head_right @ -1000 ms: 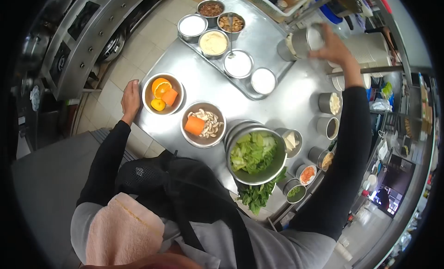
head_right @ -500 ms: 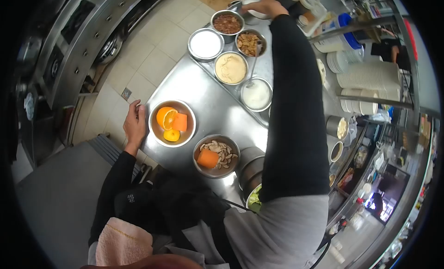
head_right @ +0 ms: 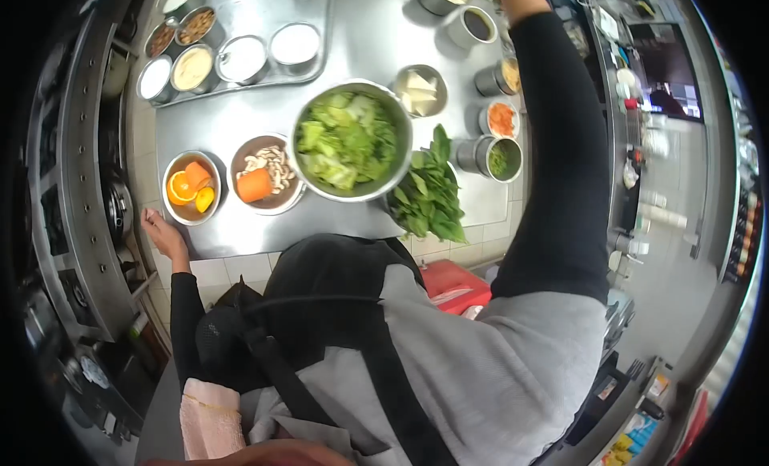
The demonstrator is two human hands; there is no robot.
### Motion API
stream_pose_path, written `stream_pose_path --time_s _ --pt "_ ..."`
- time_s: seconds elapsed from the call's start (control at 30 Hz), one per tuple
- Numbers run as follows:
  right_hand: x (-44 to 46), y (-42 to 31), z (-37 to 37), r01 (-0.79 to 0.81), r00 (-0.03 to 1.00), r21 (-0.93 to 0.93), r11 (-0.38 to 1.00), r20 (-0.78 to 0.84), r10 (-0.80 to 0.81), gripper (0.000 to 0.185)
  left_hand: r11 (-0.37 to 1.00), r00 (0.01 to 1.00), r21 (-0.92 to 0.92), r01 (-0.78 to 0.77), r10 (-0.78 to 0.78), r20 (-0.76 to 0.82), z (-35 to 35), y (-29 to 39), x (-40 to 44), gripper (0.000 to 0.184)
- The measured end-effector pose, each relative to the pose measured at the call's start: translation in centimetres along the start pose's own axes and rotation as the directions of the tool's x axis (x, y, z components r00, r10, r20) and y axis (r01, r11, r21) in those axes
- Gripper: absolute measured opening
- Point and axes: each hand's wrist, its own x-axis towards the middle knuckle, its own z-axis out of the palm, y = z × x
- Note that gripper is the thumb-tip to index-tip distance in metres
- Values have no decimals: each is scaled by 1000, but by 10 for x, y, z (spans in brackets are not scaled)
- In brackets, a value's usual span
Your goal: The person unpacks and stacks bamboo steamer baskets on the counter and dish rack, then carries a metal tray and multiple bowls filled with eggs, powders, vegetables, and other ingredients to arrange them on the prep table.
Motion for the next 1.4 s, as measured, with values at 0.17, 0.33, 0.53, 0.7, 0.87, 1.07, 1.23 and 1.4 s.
stream_pose_path --time_s 0.17,0.33,0.53,0.7,0.87,1.07,1.23,1.4 --pt "-171 90 98 -316 946 263 911 155 284 45 959 947 -160 -235 188 -262 -2 -34 5 47" --pt "-310 81 152 -288 920 693 660 10 391 20 876 859 -257 -408 273 -432 -45 17 -45 44" --pt "-390 136 181 -500 725 636 588 -65 686 24 758 882 -449 -472 405 -242 -69 138 -98 39" --pt "-377 100 230 -481 812 774 412 215 543 31 500 793 -710 -496 593 -137 -74 223 -122 28" --pt "-350 94 240 -350 837 800 488 34 545 23 235 389 -869 -435 920 54 -63 328 -154 25" --pt "-346 68 183 -264 827 831 490 -66 558 16 597 135 -652 -467 777 615 -13 454 -248 40" --pt "-338 22 106 -285 881 647 707 -114 459 35 729 -47 -607 -317 627 778 43 492 -325 36" --pt "-352 13 150 -51 765 996 79 -12 644 47 723 -39 -626 -292 645 763 44 484 -281 40"
